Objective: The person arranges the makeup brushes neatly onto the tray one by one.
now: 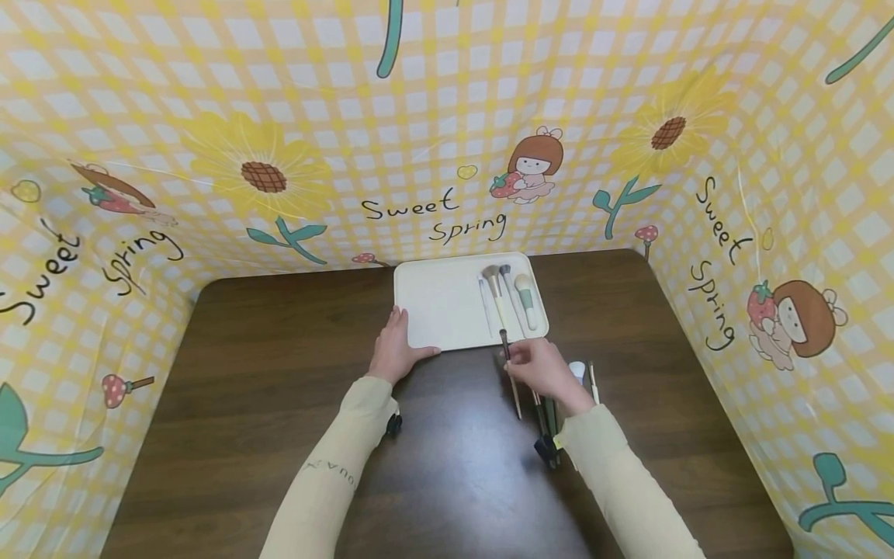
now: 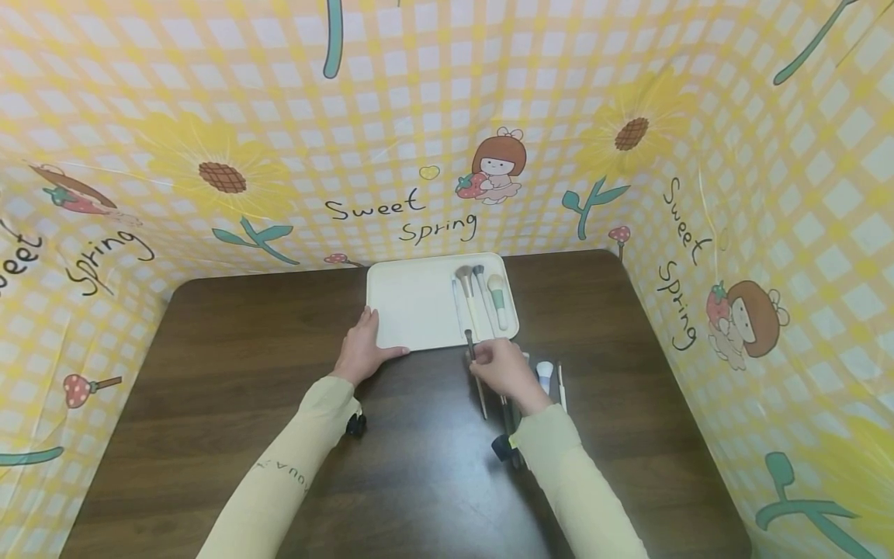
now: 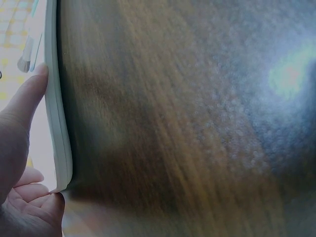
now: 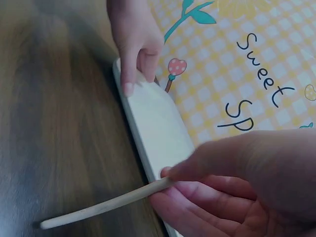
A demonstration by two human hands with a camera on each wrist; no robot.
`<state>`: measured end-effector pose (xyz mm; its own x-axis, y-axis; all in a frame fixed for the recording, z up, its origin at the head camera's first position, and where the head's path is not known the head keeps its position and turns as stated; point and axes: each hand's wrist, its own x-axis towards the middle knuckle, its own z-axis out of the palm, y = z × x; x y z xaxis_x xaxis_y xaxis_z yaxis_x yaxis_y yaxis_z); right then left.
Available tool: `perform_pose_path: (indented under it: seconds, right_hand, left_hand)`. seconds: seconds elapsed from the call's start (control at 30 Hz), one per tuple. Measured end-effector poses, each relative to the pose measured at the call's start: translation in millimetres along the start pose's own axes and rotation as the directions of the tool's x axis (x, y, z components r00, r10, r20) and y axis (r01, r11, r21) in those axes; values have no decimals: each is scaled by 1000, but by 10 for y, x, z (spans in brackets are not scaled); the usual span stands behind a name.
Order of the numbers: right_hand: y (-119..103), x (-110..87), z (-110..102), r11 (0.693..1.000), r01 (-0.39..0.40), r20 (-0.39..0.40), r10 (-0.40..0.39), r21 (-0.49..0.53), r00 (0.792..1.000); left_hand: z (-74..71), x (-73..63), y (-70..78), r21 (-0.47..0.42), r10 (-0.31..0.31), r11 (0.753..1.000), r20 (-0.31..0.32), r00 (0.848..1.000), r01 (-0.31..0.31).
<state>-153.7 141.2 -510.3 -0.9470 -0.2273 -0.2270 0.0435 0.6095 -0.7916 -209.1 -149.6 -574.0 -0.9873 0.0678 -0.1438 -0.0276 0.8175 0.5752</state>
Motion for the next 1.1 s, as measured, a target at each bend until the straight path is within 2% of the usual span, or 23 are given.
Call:
perform_pose_path:
  seconds: [0.13,0.27,0.53,0.87,1.1]
  right_hand:
    - [-37,66,0,992,28,35,-32,119,999]
    - [-64,130,9,962,24,63,-42,273,997]
    - [-94,268,28,947,-14,63,-7,320,998]
    - [-121,468,43,934,62,3,-67,352,998]
    - [-151,599,47,904,12,-9,-9,427,1000]
  left_hand:
    - [5,2,-4,0,-2,1000,1,1000,2]
    - [6,5,-3,1,-1,1000,1,1000,1]
    - [-8,-5,8,1,13,1000,-11,1000,-13]
    - [-11,-2,11,1,0,1000,0,1000,0]
    - [-16,-15,25,-6,3,1000,-4,1000,-3]
